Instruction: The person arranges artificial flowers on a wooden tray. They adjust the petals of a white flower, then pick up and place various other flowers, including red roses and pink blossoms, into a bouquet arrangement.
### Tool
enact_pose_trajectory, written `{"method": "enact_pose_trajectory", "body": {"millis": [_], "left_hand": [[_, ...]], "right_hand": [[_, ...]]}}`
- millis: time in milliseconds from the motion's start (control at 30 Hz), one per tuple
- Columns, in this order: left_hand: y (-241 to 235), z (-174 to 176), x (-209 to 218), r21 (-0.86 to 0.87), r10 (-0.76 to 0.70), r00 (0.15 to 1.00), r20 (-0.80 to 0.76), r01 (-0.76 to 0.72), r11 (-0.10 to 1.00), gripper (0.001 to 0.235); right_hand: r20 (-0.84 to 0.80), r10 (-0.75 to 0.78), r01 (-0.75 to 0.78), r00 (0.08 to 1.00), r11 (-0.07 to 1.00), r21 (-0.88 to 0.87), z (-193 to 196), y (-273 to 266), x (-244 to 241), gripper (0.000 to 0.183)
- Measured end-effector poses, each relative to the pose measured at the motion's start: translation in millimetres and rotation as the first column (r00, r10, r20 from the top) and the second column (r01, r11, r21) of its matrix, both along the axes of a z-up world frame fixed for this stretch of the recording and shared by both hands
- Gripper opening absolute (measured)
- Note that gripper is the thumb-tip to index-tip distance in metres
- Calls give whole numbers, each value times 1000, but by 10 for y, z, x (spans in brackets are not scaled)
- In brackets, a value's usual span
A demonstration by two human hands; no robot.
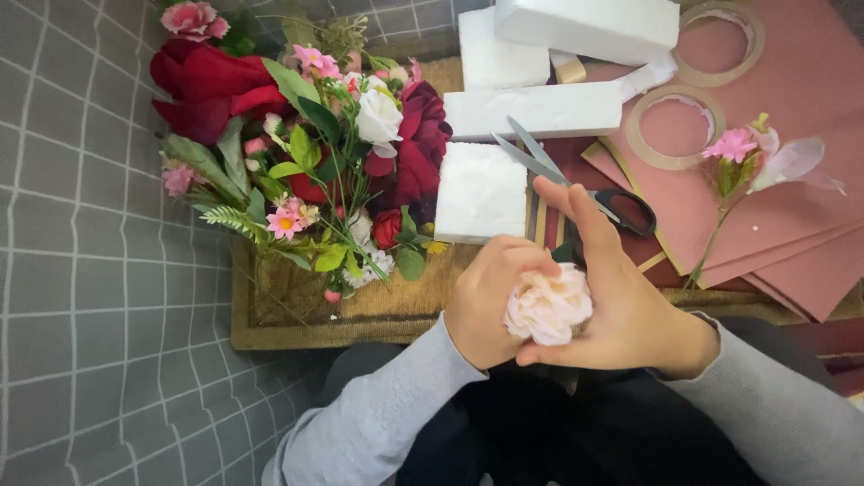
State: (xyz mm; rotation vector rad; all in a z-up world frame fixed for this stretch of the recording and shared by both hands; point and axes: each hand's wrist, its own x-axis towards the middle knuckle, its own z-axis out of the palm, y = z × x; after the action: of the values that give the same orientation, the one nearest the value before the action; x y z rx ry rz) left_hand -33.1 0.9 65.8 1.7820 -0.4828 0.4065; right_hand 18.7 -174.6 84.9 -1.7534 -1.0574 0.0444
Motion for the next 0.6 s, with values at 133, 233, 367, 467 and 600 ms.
{"method": "enact_pose_trajectory", "body": {"millis": [133,233,367,467,600], "left_hand": [[131,-12,49,75,22,1000,-10,-21,997,38],[165,-39,87,77,121,991,52,-125,989,36],[157,-124,115,106,109,993,49,-114,988,39],[143,-160,144,135,88,993,84,-99,986,36],[158,-161,157,177,66,993,100,-83,981,36]], "right_hand": [[-40,-46,44,998,998,-41,42,-153,-51,134],[-150,-166,132,975,969,-209,114,-225,-45,118],[76,-162,172,984,970,-170,39,-199,-7,82],[114,-188,204,975,969,-139,-13,-187,-9,65],[112,-280,293,954,947,-129,-80,-204,-69,65]]}}
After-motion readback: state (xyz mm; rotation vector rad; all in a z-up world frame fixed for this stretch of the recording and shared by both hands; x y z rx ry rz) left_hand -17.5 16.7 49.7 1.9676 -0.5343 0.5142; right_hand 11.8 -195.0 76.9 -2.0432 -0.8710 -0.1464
